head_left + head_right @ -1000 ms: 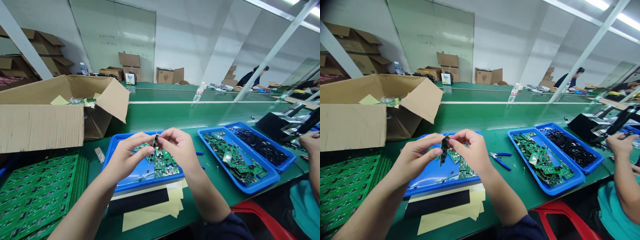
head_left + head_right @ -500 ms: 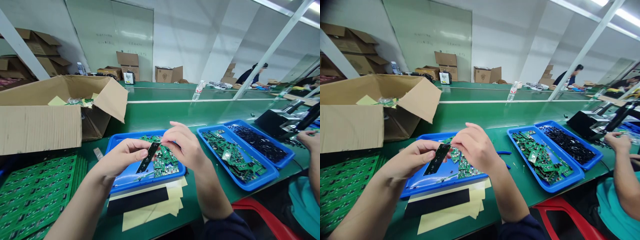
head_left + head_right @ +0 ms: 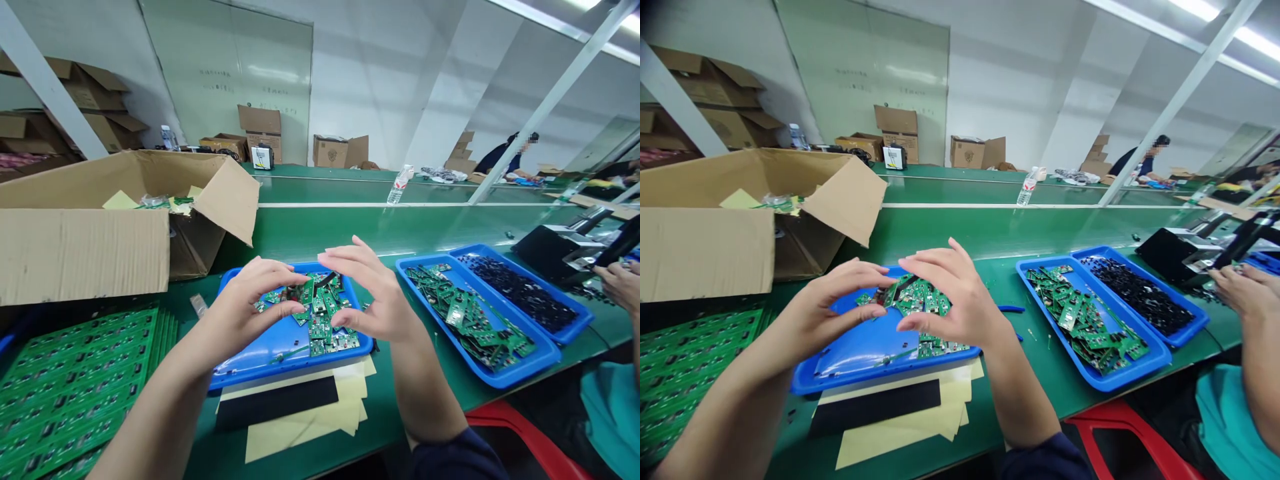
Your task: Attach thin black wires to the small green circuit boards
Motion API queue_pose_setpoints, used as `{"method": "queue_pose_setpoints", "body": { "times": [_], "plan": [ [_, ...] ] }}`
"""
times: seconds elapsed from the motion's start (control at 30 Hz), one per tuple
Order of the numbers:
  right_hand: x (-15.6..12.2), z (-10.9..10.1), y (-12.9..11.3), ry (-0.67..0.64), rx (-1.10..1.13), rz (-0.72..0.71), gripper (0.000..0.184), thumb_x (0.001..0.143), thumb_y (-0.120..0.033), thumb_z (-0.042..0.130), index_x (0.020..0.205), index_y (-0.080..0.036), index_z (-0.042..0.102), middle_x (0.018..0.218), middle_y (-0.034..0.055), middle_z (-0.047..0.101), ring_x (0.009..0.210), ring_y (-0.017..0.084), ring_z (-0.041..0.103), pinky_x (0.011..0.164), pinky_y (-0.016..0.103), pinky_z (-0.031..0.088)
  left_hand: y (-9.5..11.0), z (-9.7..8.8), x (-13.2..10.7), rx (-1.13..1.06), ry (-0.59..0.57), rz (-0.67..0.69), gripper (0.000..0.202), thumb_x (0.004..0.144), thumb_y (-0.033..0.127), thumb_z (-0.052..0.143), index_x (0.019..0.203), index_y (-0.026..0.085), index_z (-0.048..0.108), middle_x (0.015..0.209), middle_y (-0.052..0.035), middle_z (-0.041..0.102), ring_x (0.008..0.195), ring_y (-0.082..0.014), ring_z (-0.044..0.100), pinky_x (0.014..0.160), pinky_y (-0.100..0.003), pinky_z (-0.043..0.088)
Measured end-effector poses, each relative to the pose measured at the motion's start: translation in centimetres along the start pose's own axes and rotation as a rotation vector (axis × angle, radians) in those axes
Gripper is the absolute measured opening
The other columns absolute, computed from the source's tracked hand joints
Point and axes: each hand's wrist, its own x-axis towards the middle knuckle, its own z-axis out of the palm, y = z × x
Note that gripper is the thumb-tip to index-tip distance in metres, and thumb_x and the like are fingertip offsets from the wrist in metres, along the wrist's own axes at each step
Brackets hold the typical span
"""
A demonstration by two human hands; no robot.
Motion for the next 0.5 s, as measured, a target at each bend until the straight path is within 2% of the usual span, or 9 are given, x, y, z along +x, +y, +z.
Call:
{"method": "queue_pose_setpoints", "body": {
  "times": [0.07,0.13,0.27,0.4,0.5],
  "plan": [
    [-0.04,0.16,-0.16,0.011,0.036,0.065,0.040,0.076,-0.043,0.064,0.110,-0.024,0.058,0.105,0.0053,0.067,0.104,0.022,0.060,0.107,0.051,0.027,0.08,-0.01,-0.04,0.122,0.047,0.062,0.028,0.081,0.041,0.058,0.103,0.023,0.064,0.094,-0.0055,0.066,0.095,-0.0207,0.057,0.086,-0.039,0.044],
    [-0.02,0.55,-0.39,0.062,0.061,0.101,0.025,0.076,-0.035,0.066,0.098,-0.024,0.061,0.098,0.0032,0.068,0.101,0.020,0.061,0.106,0.050,0.031,0.13,0.08,-0.11,0.195,0.078,0.110,0.027,0.083,0.041,0.055,0.103,0.024,0.063,0.092,-0.0048,0.065,0.096,-0.0206,0.057,0.093,-0.042,0.040],
    [0.10,0.91,-0.69,0.103,0.040,0.080,0.004,0.078,-0.022,0.063,0.081,-0.022,0.061,0.094,0.0029,0.068,0.102,0.019,0.061,0.104,0.047,0.034,-0.01,0.30,-0.41,0.283,0.087,0.154,0.025,0.085,0.039,0.054,0.105,0.026,0.062,0.091,-0.0030,0.064,0.100,-0.0208,0.056,0.103,-0.049,0.029],
    [0.13,0.51,-0.42,0.081,-0.033,-0.009,0.005,0.081,-0.018,0.060,0.079,-0.023,0.061,0.084,0.0001,0.069,0.094,0.017,0.063,0.106,0.048,0.030,-0.42,0.21,-0.59,0.281,0.019,0.168,0.027,0.086,0.040,0.052,0.108,0.028,0.060,0.093,-0.0029,0.063,0.104,-0.0208,0.055,0.105,-0.052,0.025],
    [0.09,0.45,-0.21,0.071,-0.062,-0.042,0.007,0.082,-0.018,0.058,0.080,-0.024,0.061,0.084,-0.0001,0.069,0.094,0.017,0.063,0.107,0.049,0.029,-0.69,0.06,-0.35,0.232,-0.030,0.137,0.029,0.086,0.044,0.050,0.108,0.028,0.060,0.095,-0.0034,0.063,0.103,-0.0209,0.055,0.105,-0.054,0.023]
  ]
}}
